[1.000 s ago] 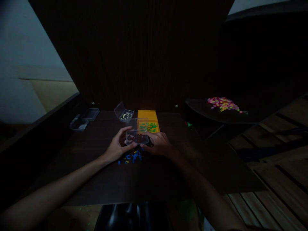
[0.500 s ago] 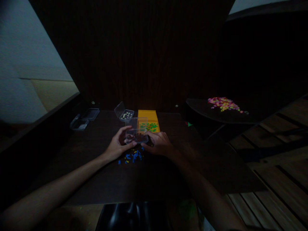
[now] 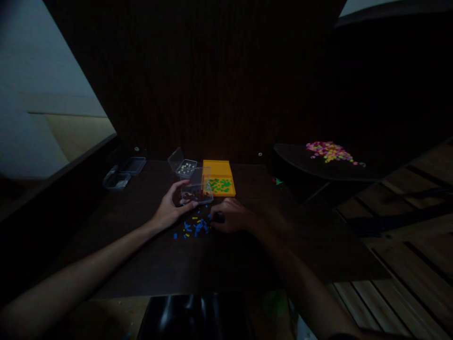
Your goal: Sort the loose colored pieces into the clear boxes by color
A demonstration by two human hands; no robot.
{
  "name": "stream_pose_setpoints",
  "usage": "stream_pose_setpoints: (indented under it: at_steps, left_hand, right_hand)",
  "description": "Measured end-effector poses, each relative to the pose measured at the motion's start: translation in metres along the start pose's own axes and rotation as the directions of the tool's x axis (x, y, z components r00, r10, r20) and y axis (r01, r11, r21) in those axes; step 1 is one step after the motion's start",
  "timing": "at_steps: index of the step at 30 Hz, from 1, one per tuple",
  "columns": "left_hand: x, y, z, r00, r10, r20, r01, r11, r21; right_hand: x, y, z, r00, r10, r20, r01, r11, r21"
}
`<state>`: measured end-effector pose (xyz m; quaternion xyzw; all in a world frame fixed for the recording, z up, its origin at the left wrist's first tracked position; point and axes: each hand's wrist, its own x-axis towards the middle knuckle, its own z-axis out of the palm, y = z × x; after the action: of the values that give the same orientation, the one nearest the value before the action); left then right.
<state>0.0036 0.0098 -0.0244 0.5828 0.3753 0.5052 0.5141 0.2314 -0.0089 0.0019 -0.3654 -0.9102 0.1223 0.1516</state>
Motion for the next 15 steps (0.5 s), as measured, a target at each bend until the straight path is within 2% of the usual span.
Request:
stream_pose_setpoints:
  at_steps: [8,15]
  left_hand:
    - [0.0000,-0.0007,0.0007,1.000,-0.002,0.017,0.003,1.000,-0.023]
    - [0.0003,-0.0023,-0.0001,0.999,0.017,0.028,-0.017,1.000,0.000]
  right_hand:
    - [0.0069,-0.0015,-0.0008,0.993,0.044,0.108,-0.053,0.996,0.073]
    - [0.0078,-0.0002,0.0007,0.990,0.063,0.124,-0.078,0.990,0.120]
